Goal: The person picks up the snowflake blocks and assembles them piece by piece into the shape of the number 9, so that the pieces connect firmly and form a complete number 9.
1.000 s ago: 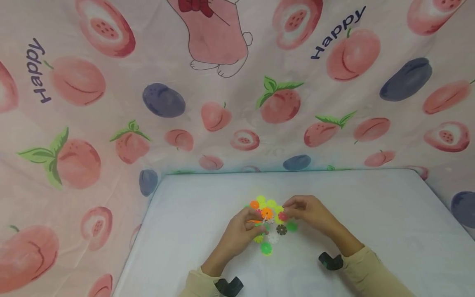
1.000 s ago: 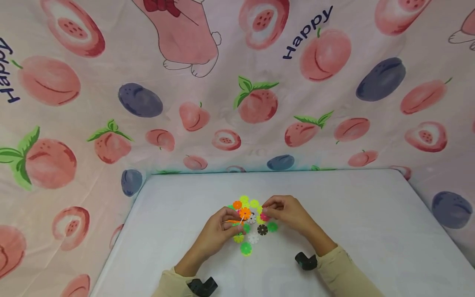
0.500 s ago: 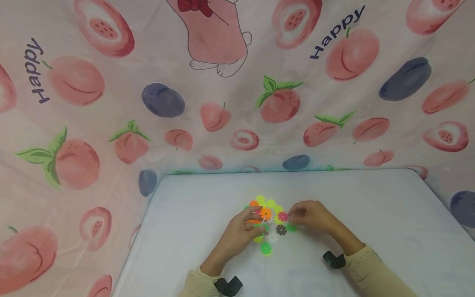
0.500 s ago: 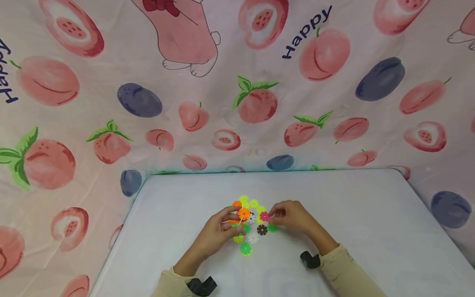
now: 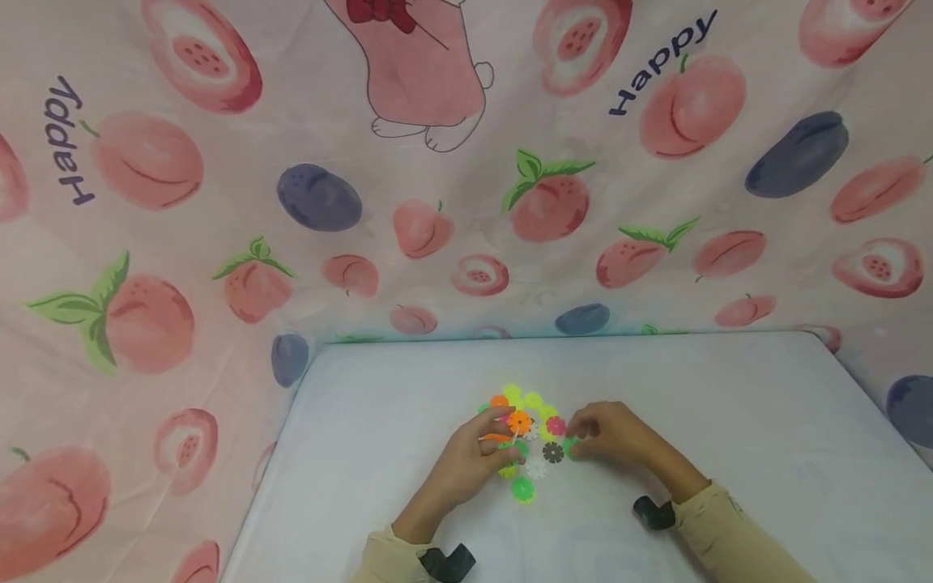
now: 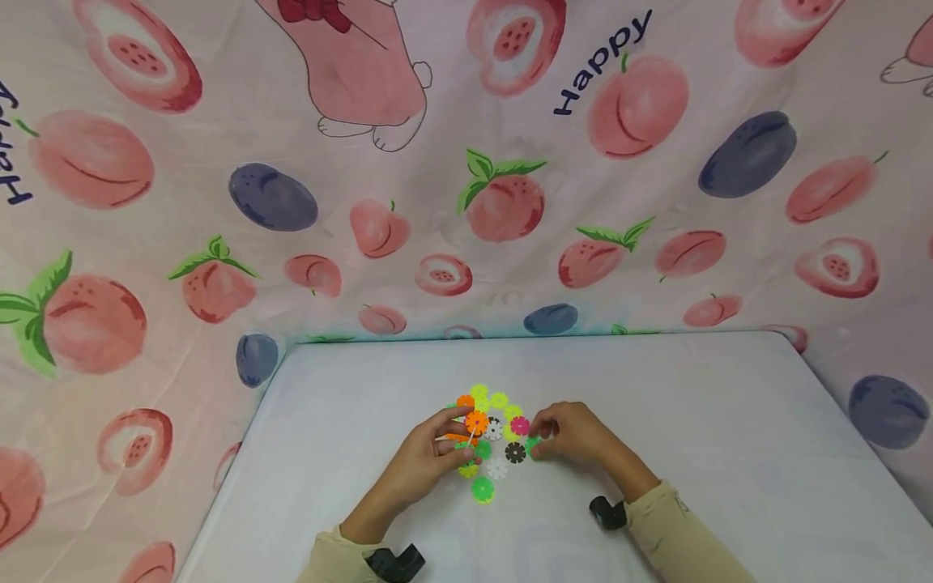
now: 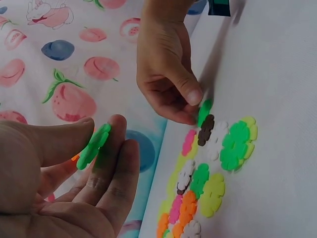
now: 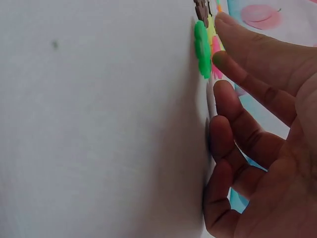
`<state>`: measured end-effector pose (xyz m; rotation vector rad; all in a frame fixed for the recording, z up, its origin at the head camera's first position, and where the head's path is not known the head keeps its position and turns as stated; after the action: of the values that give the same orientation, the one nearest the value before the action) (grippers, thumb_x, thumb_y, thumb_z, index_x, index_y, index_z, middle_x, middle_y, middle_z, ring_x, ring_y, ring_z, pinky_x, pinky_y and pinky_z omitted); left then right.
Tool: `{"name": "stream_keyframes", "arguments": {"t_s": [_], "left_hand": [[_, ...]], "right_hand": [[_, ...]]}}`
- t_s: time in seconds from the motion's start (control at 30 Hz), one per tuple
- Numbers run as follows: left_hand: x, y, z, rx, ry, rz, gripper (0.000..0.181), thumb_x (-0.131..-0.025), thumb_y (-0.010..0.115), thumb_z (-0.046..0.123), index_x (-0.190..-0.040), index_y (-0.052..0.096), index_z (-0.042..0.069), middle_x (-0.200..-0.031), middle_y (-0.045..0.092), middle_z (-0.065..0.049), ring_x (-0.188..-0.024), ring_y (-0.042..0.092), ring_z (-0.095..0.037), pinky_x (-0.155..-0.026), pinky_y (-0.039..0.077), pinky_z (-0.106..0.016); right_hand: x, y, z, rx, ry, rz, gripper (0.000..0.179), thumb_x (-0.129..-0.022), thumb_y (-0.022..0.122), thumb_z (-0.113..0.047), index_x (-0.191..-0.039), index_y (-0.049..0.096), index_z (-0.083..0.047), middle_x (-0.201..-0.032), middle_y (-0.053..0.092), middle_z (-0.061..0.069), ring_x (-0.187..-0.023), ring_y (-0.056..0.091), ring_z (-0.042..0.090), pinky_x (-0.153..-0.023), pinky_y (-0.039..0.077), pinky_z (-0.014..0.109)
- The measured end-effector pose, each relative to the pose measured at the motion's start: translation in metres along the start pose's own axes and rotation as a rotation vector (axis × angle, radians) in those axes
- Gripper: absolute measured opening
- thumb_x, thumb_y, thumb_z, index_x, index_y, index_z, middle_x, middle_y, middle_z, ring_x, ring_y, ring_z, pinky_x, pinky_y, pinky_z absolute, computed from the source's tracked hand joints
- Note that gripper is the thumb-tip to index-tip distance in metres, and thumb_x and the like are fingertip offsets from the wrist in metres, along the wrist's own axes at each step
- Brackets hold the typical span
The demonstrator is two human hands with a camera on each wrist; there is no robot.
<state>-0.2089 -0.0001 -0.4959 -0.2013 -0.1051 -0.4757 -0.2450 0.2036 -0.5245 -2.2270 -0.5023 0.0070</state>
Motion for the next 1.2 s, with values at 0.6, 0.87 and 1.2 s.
{"name": "stream_keyframes", "arguments": {"t_s": [0.6, 0.87, 1.2], "left_hand": [[0.0, 0.0, -0.003, -0.01, -0.01, 0.006, 0.054, -0.096, 0.07, 0.009, -0.146, 0.051, 0.019, -0.127, 0.061, -0.012, -0.094, 0.075, -0.019, -0.085, 0.06, -0.044], [0.001, -0.001, -0.003, -0.019, -0.007, 0.01, 0.055, -0.096, 0.07, 0.01, -0.146, 0.05, 0.019, -0.127, 0.062, -0.013, -0.099, 0.075, -0.02, -0.085, 0.06, -0.036], [0.004, -0.002, -0.002, -0.042, -0.023, 0.012, 0.053, -0.097, 0.069, 0.012, -0.146, 0.052, 0.02, -0.128, 0.062, -0.012, -0.098, 0.074, -0.017, -0.084, 0.059, -0.03]], "right_hand": [[-0.003, 0.006, 0.004, 0.021, 0.027, 0.013, 0.03, -0.072, 0.091, -0.015, -0.089, 0.067, -0.021, -0.086, 0.063, -0.007, -0.083, 0.054, 0.016, -0.076, 0.049, 0.034], [-0.003, 0.005, 0.003, 0.014, 0.003, 0.025, 0.024, -0.08, 0.085, -0.015, -0.091, 0.064, -0.021, -0.08, 0.059, -0.006, -0.077, 0.053, 0.015, -0.068, 0.046, 0.03], [0.001, -0.005, -0.007, -0.012, -0.068, 0.065, 0.016, -0.085, 0.082, -0.017, -0.091, 0.071, -0.028, -0.082, 0.064, -0.012, -0.079, 0.056, 0.012, -0.07, 0.049, 0.027]]}}
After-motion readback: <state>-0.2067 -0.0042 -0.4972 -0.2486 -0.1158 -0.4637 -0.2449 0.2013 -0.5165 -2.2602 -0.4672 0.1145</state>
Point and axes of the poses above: each hand's wrist, its own x-axis away from the middle knuckle, its own y-axis out of the palm, z = x × y, the point moved 10 cm from there along -x, towards the middle knuckle
